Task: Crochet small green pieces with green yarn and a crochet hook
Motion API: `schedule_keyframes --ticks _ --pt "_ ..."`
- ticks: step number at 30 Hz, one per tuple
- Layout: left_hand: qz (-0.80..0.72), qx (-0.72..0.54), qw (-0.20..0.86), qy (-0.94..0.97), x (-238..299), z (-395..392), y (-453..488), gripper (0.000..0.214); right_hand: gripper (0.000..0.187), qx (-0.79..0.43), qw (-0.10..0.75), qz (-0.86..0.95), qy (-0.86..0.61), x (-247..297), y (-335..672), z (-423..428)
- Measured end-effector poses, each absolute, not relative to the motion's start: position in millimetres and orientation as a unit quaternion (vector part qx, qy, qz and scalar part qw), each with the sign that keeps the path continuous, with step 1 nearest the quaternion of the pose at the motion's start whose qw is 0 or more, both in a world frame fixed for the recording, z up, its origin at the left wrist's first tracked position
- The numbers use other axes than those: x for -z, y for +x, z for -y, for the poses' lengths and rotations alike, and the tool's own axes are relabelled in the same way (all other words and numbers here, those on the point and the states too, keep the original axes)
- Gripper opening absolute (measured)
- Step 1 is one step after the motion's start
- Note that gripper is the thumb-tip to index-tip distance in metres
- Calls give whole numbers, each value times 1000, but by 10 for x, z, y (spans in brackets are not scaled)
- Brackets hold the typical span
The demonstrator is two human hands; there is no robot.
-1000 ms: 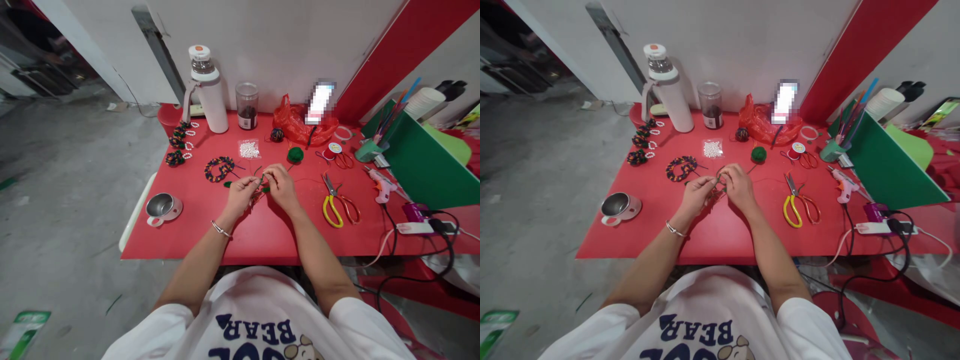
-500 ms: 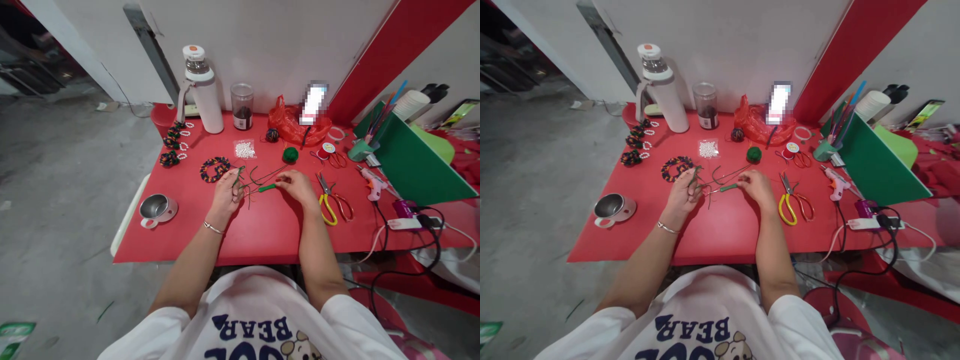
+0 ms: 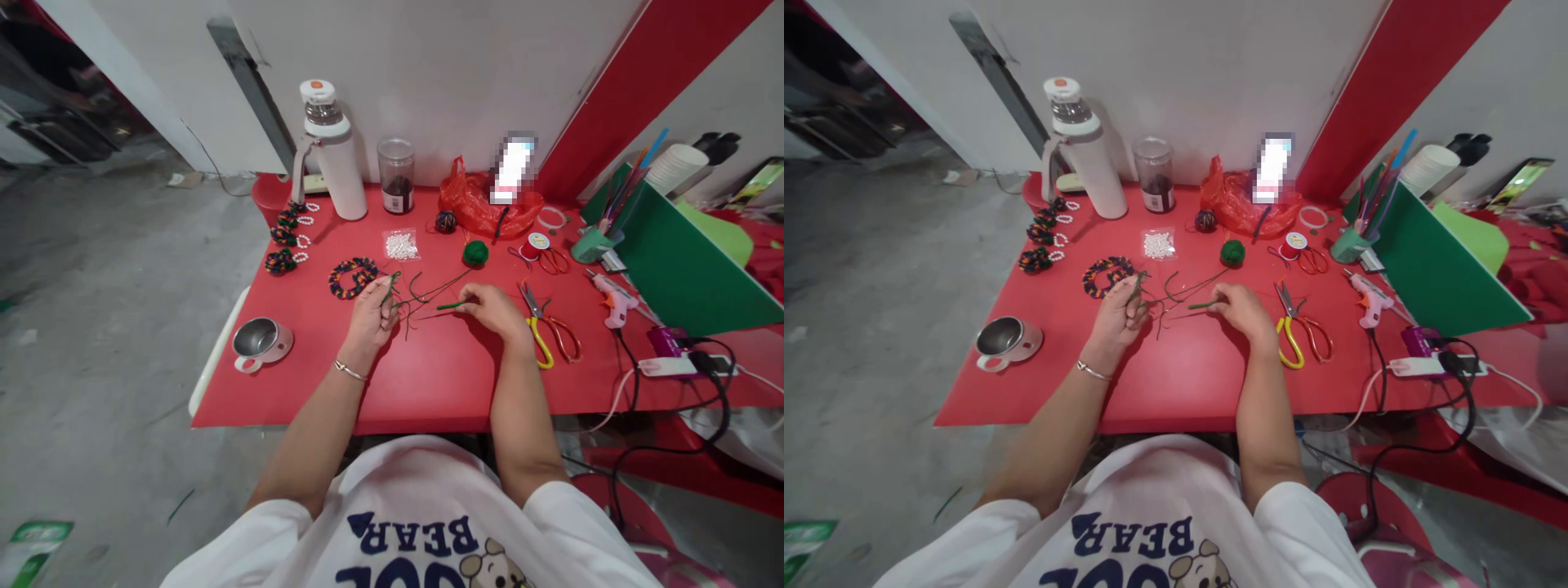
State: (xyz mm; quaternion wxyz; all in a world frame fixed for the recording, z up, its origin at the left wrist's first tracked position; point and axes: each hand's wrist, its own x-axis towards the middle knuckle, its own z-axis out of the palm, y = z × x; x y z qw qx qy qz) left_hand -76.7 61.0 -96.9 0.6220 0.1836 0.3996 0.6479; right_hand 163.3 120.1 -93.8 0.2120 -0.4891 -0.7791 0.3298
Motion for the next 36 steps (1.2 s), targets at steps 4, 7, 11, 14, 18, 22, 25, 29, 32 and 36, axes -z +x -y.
schedule_keyframes --ticks 4,7,11,14,18,22,25,29,32,36 --pt "-409 -639 625 187 951 -602 -737 32 20 -494 288 704 -422 785 1602 -1117" --pt "-411 -633 628 189 940 -591 -715 32 22 -510 339 678 -407 717 1522 -1066" --pt "-408 -634 628 193 938 -585 -709 31 19 -495 353 678 -414 713 1474 -1060" --pt "-404 -638 627 192 941 -590 -719 29 21 -495 368 670 -413 730 1487 -1075" --pt "-400 -641 629 184 938 -597 -735 30 26 -506 399 644 -413 743 1501 -1090" --pt "-404 -643 626 179 932 -594 -735 29 28 -524 401 632 -406 739 1493 -1096" --pt "-406 -646 622 176 930 -592 -731 28 27 -532 393 632 -404 723 1484 -1093" --pt "-405 -649 620 173 925 -595 -736 27 28 -544 410 615 -397 721 1479 -1092" --pt "-409 -648 619 173 919 -594 -737 28 33 -556 460 574 -387 749 1468 -1113" --pt "-412 -644 618 184 928 -588 -713 31 31 -599 533 474 -365 821 1417 -1168"
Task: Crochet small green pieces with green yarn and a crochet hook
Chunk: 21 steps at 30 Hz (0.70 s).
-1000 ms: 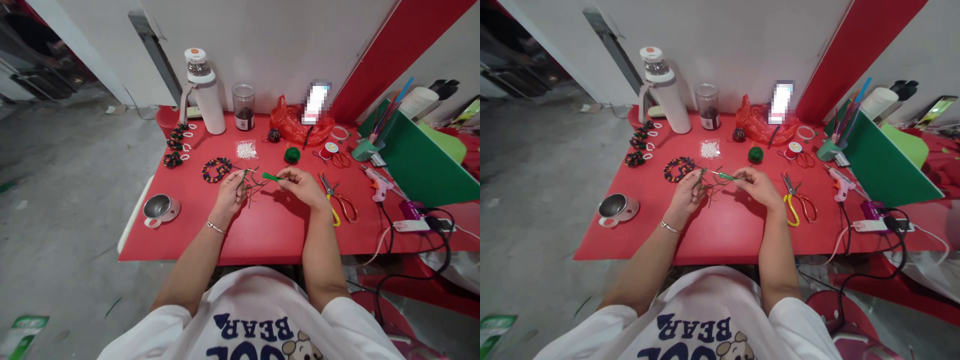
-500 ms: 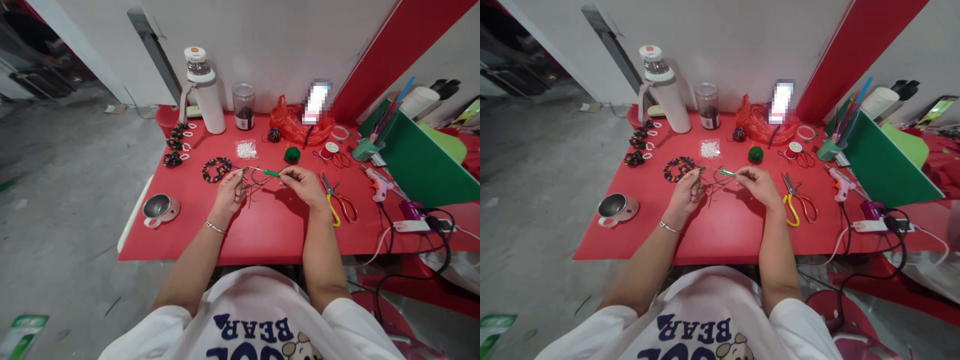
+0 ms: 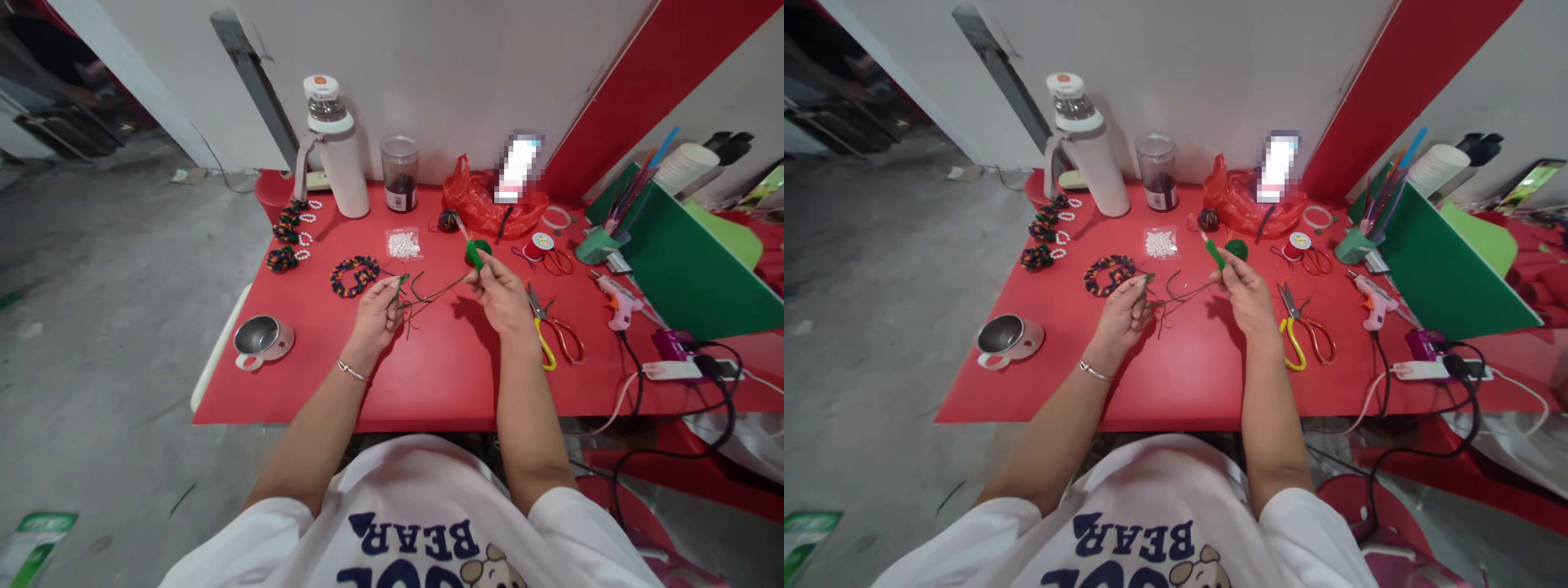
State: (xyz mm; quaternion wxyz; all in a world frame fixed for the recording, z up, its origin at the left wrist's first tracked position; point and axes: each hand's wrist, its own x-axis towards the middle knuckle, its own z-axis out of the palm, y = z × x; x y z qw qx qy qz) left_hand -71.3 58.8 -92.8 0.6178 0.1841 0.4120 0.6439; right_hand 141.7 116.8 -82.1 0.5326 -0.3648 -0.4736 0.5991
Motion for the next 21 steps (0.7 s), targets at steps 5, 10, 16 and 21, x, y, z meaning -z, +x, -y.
schedule_keyframes --ticks 5,10,16,21 --pt "-420 -631 620 203 985 -583 -646 31 37 -706 529 356 -309 899 1267 -1189" --pt "-418 -617 629 223 1046 -574 -597 34 38 -710 525 337 -327 901 1112 -1148" --pt "-418 -613 630 229 1066 -563 -583 35 33 -703 547 311 -332 874 1058 -1129" --pt "-430 -609 626 230 1048 -563 -578 35 40 -719 537 311 -314 845 1038 -1098"
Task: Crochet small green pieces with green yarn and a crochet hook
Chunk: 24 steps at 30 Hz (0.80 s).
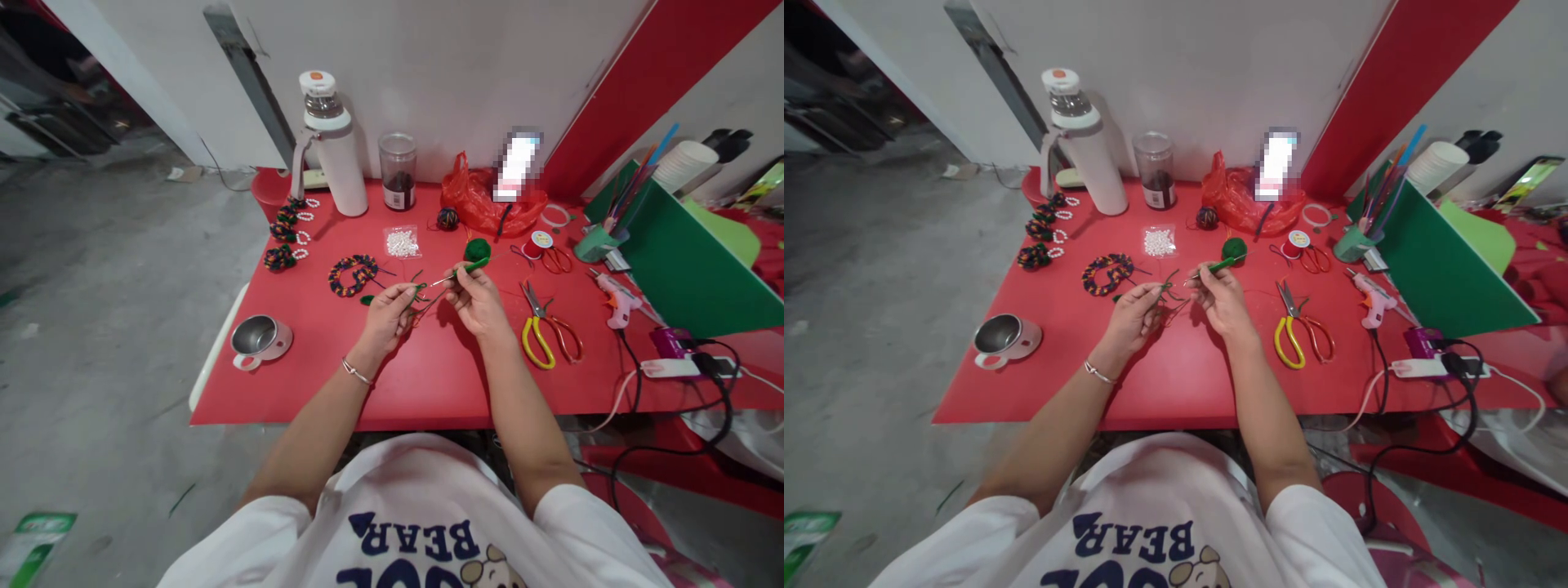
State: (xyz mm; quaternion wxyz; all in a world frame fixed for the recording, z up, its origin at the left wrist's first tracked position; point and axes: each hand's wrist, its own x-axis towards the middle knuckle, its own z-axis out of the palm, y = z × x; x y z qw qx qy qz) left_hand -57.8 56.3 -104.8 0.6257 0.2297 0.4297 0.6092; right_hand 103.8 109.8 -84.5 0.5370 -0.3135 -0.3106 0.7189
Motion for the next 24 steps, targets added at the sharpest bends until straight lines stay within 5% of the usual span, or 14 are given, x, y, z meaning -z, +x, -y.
schedule_keyframes --ticks 24 --pt "-407 -606 650 211 1003 -541 -566 30 36 -695 533 372 -306 851 960 -1042"
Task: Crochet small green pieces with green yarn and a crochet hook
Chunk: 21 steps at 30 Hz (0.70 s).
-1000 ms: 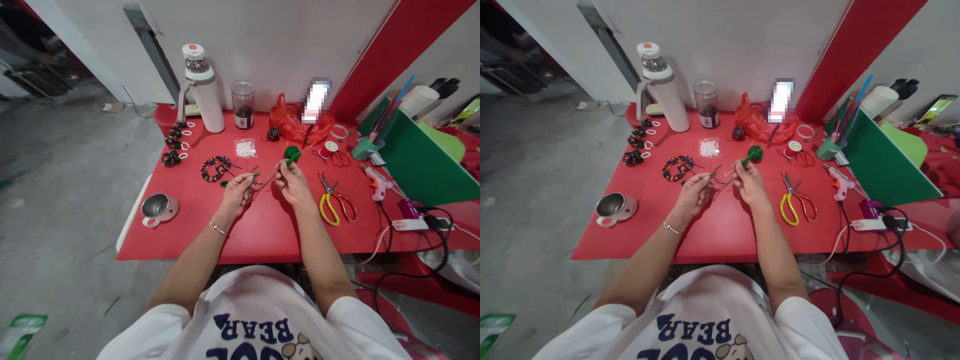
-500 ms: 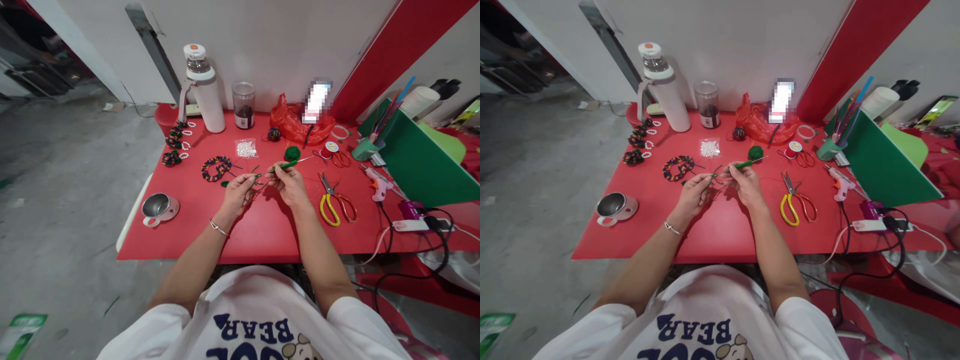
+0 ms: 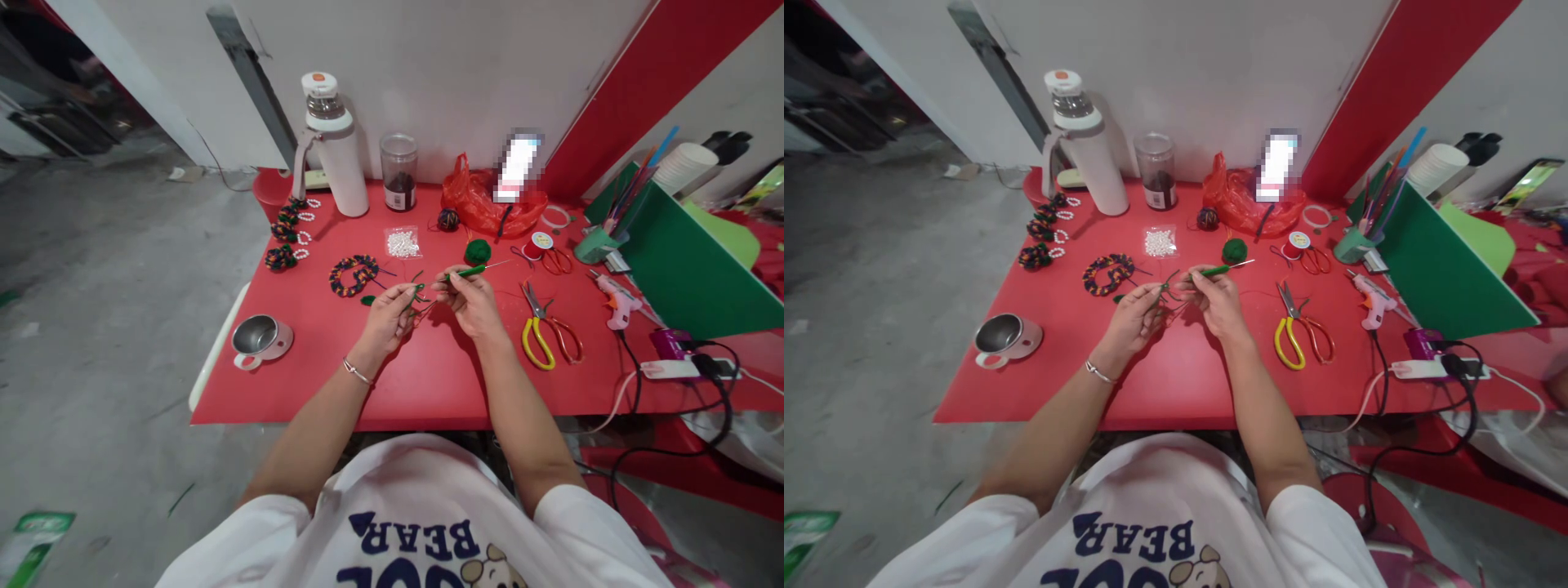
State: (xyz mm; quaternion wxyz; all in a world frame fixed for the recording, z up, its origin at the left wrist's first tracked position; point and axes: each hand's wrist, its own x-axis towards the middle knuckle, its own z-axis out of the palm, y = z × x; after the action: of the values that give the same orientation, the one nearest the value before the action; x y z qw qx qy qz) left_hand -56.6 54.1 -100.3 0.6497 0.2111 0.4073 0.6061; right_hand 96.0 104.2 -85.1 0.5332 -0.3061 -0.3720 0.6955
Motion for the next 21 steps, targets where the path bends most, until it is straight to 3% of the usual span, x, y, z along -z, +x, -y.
schedule_keyframes --ticks 6,12,17,21 --pt "-418 -594 652 218 1018 -539 -557 38 38 -671 495 438 -335 882 937 -979" --pt "-417 -611 632 230 1020 -541 -544 47 22 -528 490 598 -351 872 906 -913" --pt "-428 -633 596 246 1032 -555 -521 52 22 -544 476 602 -339 870 898 -901" --pt "-455 -645 561 250 1049 -568 -525 44 32 -601 443 565 -350 888 889 -883"
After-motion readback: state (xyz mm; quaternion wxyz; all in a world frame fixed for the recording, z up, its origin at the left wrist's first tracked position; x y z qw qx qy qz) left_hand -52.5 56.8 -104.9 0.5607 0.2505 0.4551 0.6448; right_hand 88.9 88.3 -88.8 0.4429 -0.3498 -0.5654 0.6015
